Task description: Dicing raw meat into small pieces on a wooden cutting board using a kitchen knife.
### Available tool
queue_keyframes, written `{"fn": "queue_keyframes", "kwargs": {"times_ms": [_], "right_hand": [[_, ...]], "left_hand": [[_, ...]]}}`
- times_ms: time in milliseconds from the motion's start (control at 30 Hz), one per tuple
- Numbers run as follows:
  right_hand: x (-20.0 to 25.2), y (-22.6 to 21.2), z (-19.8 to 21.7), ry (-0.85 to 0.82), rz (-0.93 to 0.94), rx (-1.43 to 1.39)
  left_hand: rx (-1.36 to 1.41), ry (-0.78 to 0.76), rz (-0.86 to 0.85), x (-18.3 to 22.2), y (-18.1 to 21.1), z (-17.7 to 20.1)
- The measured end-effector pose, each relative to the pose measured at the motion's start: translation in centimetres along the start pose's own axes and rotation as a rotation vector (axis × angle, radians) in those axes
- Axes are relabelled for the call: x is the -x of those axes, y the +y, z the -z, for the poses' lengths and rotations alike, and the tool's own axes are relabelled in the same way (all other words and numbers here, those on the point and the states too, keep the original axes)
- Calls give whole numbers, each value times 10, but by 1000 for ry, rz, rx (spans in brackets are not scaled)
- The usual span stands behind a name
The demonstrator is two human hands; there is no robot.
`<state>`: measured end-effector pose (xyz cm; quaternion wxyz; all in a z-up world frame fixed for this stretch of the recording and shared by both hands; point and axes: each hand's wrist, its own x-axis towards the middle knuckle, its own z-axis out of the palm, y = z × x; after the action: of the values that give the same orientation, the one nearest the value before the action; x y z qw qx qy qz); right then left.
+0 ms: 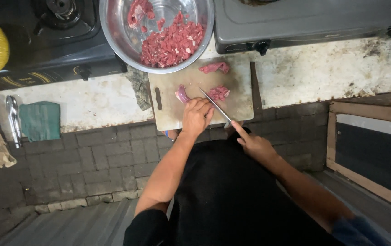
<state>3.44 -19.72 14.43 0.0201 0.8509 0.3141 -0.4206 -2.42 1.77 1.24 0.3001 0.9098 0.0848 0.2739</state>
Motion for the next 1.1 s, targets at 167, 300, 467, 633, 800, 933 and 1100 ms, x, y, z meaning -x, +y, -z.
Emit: {"fn": "queue_keyframes", "kwargs": {"times_ms": [167,300,467,633,800,933,1100], "right_hand": [[-26,-15,3,-49,27,-117],[-46,-18,6,-60,63,-236],[-50,-17,3,-54,-3,-256],[-35,-21,19,4,-38,-295],[-30,-9,12,103,-44,-273],[-24,-12,12,117,-32,-292],[-9,-19,12,156,15,-313]], "left_hand": [[24,-22,30,2,-6,-7],[54,-63,25,3,-8,-9],[33,-86,-1,4,-11,-10],[5,-107,-32,-4,-8,3],[27,-107,-87,5,-12,13],[-1,-72,-58,10,-16,15],[-68,-65,-38,18,-21,13]]}}
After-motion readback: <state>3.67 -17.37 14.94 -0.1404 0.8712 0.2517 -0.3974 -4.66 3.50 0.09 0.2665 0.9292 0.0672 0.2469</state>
